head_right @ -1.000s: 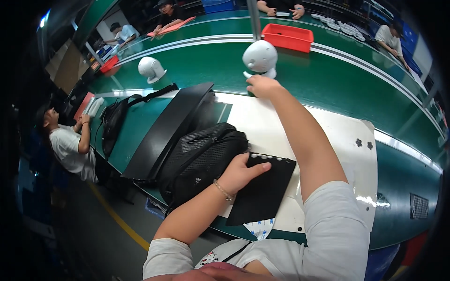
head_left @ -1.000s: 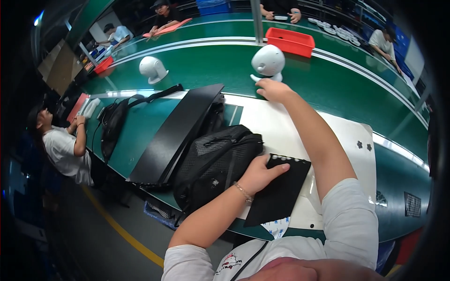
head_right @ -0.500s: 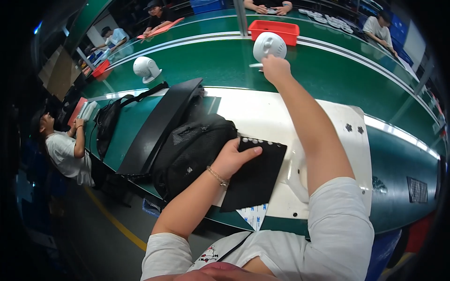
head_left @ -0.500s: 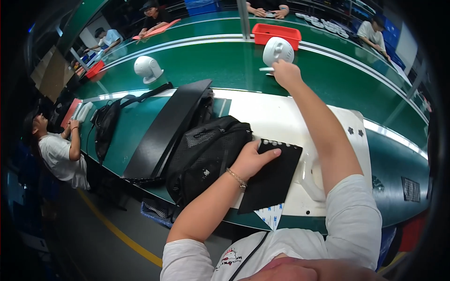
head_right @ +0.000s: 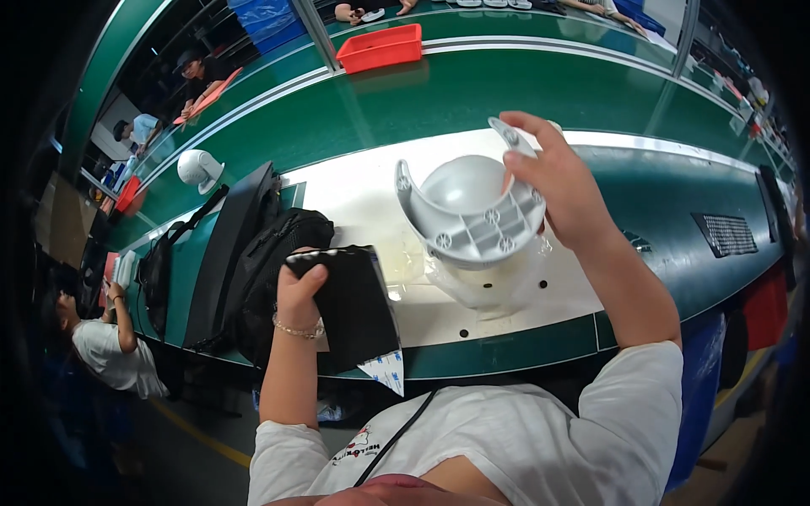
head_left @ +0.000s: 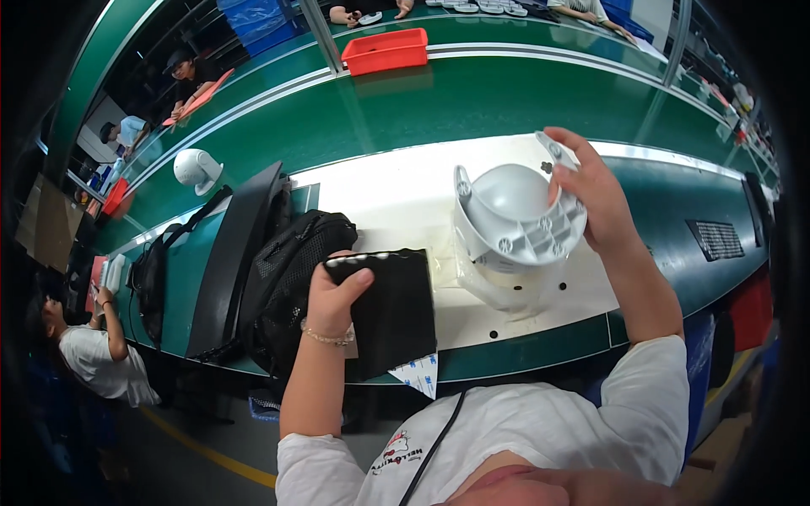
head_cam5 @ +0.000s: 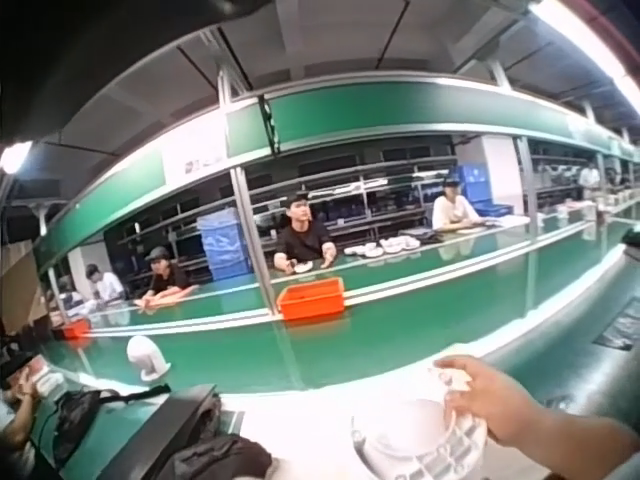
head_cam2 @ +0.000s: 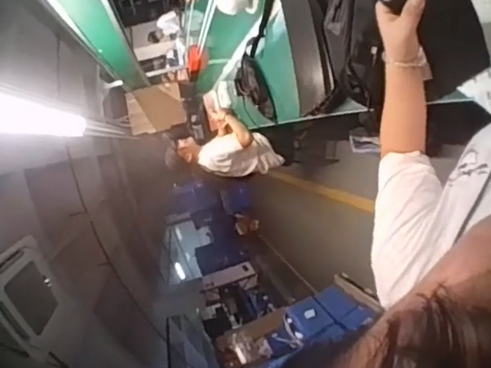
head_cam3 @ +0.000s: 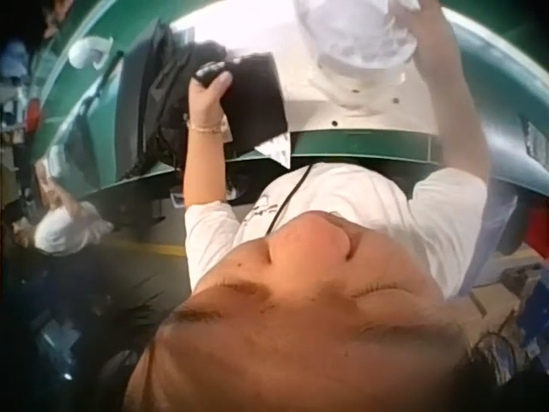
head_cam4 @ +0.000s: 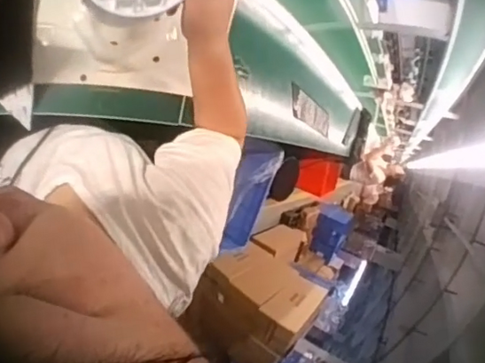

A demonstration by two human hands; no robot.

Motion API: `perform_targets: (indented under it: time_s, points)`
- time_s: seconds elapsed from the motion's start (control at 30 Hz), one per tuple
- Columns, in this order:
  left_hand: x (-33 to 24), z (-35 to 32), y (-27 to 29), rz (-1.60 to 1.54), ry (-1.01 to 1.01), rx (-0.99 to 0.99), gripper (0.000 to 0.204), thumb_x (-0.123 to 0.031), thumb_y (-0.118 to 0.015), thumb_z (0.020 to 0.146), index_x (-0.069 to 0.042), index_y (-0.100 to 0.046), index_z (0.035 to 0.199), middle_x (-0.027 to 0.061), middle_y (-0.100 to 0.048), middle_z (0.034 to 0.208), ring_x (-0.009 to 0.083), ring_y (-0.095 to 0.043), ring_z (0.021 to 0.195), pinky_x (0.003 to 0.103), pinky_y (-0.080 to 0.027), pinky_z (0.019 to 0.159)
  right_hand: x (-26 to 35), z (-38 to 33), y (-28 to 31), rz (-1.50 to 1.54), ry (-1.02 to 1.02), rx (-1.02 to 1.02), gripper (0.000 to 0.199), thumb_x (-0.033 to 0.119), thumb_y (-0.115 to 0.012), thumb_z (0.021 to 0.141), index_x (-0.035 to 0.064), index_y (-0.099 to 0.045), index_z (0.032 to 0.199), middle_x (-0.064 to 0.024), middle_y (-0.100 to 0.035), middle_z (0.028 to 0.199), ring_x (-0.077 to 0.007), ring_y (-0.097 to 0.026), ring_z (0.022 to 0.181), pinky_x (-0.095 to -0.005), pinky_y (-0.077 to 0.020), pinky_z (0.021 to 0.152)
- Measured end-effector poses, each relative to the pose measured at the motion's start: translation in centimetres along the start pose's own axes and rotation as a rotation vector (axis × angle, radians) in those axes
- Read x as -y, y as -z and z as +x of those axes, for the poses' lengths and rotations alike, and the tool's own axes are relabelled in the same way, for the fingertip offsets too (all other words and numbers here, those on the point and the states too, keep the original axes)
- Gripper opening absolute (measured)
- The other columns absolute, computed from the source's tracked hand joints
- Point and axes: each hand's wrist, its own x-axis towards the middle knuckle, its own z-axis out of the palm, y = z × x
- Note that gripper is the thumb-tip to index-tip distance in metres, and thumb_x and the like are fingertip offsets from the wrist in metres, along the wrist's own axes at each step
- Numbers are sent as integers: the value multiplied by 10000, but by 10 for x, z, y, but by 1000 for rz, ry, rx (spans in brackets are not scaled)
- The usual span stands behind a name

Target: Assembling a security camera by fitting the plastic housing and electronic components together.

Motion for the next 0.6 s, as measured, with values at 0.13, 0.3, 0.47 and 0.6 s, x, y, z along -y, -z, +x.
perform_targets:
  time_s: [0.13,0.3,0.47,0.6]
  points:
    - [-1,-19,-19,-42,-232,5,247,-94,-697,702,-8,-563,891,21,-579,794,85,-528,699,211,-430,655,-19,-37,5,-180,72,-64,430,72,-464,834,43,-334,1243,-59,-491,990,-79,-473,829,-212,-384,755]
    - [1,-45,-53,165,-436,62,159,-15,-688,676,20,-578,786,58,-565,731,130,-518,650,228,-398,590,-14,-42,15,-551,221,-62,455,137,-517,827,44,-332,1232,-73,-481,987,-136,-468,867,-265,-370,793]
    - [-23,-54,-76,463,-575,249,243,118,-673,584,28,-611,801,98,-605,703,186,-563,606,260,-421,549,32,-45,-7,-626,704,242,271,159,-640,737,42,-549,964,-101,-544,945,-234,-504,917,-340,-379,810]
    - [-27,-51,-94,647,-731,283,293,108,-679,568,22,-619,841,78,-590,666,189,-558,580,260,-426,534,35,-50,-26,-656,591,432,166,132,-671,707,58,-615,845,-71,-571,950,-247,-493,957,-347,-382,829]
